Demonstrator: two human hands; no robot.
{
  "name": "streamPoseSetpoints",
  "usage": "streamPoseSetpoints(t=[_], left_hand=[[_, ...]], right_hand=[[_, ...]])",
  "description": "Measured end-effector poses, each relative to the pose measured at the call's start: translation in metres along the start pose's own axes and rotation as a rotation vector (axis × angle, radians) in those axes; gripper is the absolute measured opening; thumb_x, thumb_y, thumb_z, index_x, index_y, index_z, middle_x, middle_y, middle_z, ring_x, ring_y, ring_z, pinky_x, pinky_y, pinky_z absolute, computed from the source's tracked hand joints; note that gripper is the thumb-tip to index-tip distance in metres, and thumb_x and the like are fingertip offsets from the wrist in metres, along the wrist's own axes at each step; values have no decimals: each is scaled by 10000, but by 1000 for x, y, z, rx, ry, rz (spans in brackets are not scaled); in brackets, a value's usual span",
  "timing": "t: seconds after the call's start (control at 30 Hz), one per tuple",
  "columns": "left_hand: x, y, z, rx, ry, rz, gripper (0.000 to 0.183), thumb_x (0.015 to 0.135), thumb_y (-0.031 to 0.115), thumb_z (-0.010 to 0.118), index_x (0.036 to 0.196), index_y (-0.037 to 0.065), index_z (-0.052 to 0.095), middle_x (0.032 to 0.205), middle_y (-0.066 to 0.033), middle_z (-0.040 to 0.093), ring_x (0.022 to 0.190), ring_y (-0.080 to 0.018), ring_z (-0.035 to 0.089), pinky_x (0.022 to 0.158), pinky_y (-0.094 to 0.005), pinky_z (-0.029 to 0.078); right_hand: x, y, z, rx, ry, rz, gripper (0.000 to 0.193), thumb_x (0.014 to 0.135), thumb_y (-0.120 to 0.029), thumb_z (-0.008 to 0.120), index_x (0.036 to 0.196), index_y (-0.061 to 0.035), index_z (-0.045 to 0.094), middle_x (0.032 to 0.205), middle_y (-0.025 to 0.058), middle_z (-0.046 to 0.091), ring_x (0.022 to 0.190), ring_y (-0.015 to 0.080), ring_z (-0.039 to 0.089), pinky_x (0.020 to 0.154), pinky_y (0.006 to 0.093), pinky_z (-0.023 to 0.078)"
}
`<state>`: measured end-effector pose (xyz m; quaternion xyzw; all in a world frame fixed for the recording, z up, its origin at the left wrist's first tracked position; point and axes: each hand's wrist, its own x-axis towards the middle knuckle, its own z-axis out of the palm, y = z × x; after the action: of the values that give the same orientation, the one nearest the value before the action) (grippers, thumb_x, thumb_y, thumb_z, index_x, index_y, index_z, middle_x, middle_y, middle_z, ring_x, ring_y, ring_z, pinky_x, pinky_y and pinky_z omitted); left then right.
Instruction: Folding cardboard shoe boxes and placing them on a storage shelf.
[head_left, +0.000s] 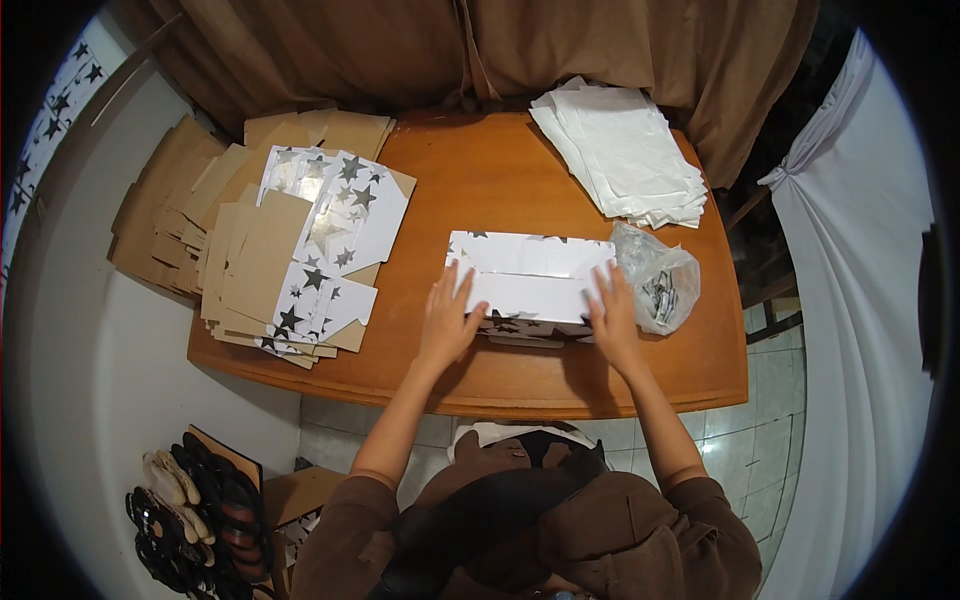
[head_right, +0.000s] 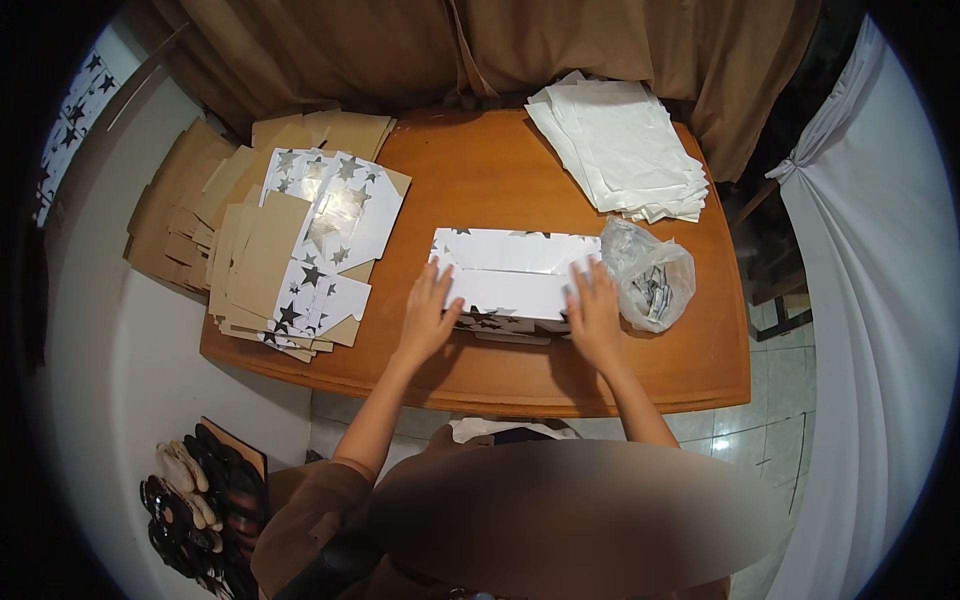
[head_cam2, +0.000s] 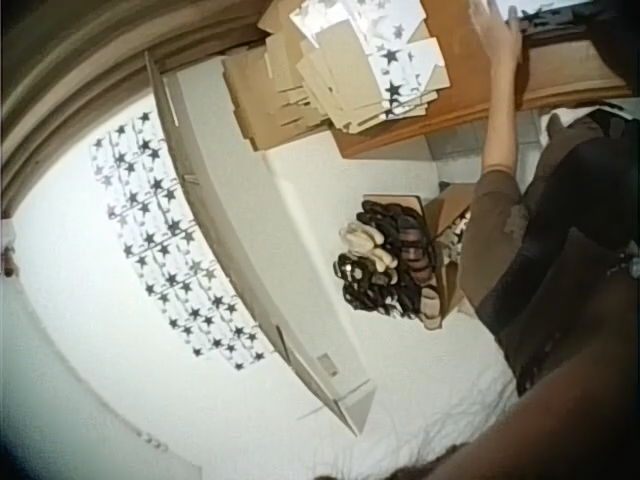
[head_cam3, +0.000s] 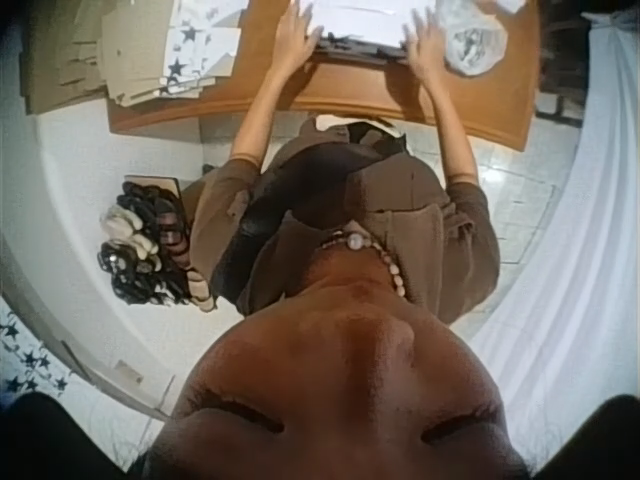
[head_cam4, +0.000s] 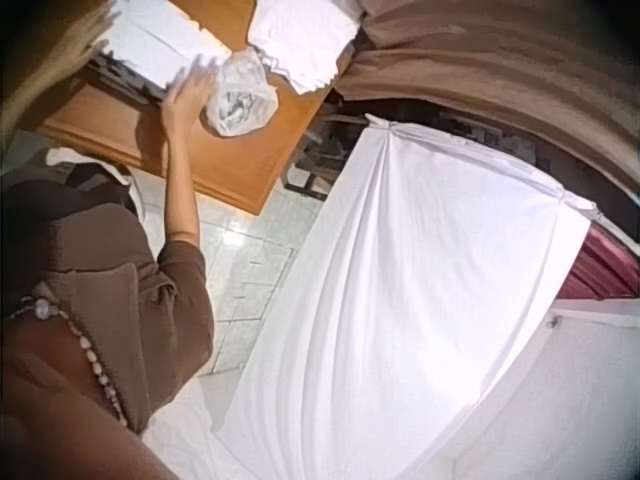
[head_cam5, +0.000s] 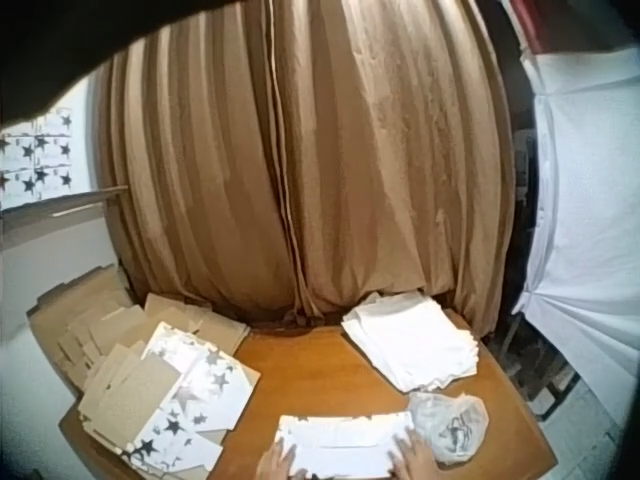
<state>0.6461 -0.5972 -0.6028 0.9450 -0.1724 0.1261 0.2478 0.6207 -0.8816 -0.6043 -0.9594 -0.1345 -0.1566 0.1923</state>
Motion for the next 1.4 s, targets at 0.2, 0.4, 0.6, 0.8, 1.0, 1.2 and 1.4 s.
streamPoseSetpoints(t=[0.2,0.4,0.6,0.8,1.0,1.2,1.4], left_hand=[[33,-51,11,-490,-7,-328,587,934,405,431,1316,-39,386,1314,-255,434,1248,-366,397,1023,-385,319],[63,-71,14,-745,-138,-509,568,936,392,444,1290,-50,407,1231,-229,522,1143,-309,502,968,-347,365],[111,-41,-36,-711,266,-281,422,936,406,459,1143,39,483,1035,-122,574,944,-194,538,823,-305,432],[117,-56,-54,-964,280,-451,369,914,385,538,976,24,493,801,3,485,706,-76,423,646,-226,387],[77,-72,-1,-1002,221,-223,329,837,123,649,1062,-18,455,1038,-123,532,985,-180,546,843,-298,457],[0,-73,51,-946,287,-351,317,830,47,637,1058,-12,424,1084,-122,501,1045,-198,518,924,-345,439],[-33,-66,62,-927,304,-508,396,827,106,659,1099,-30,407,1116,-150,488,1080,-236,505,957,-356,409]], right_hand=[[22,33,15,996,23,648,557,940,-228,405,1396,42,234,1412,229,308,1322,306,285,1081,340,216],[59,31,22,1291,-129,785,493,934,-173,389,1365,36,272,1328,148,420,1198,221,420,1008,303,317],[106,49,1,1358,111,411,436,936,-140,421,1348,-34,326,1316,146,433,1208,239,419,994,284,327],[125,36,-22,1522,240,586,415,939,-293,490,1257,-30,448,1099,28,505,994,110,476,817,212,373],[79,74,39,1352,222,356,457,890,-91,536,1323,-10,417,1154,56,462,1050,134,483,823,237,414],[8,59,75,851,302,274,414,920,-90,475,1312,-30,358,1253,111,444,1157,196,437,985,304,342],[-21,54,74,1169,131,580,215,948,-92,403,1131,-1,469,1083,89,509,1007,179,496,912,291,387]])
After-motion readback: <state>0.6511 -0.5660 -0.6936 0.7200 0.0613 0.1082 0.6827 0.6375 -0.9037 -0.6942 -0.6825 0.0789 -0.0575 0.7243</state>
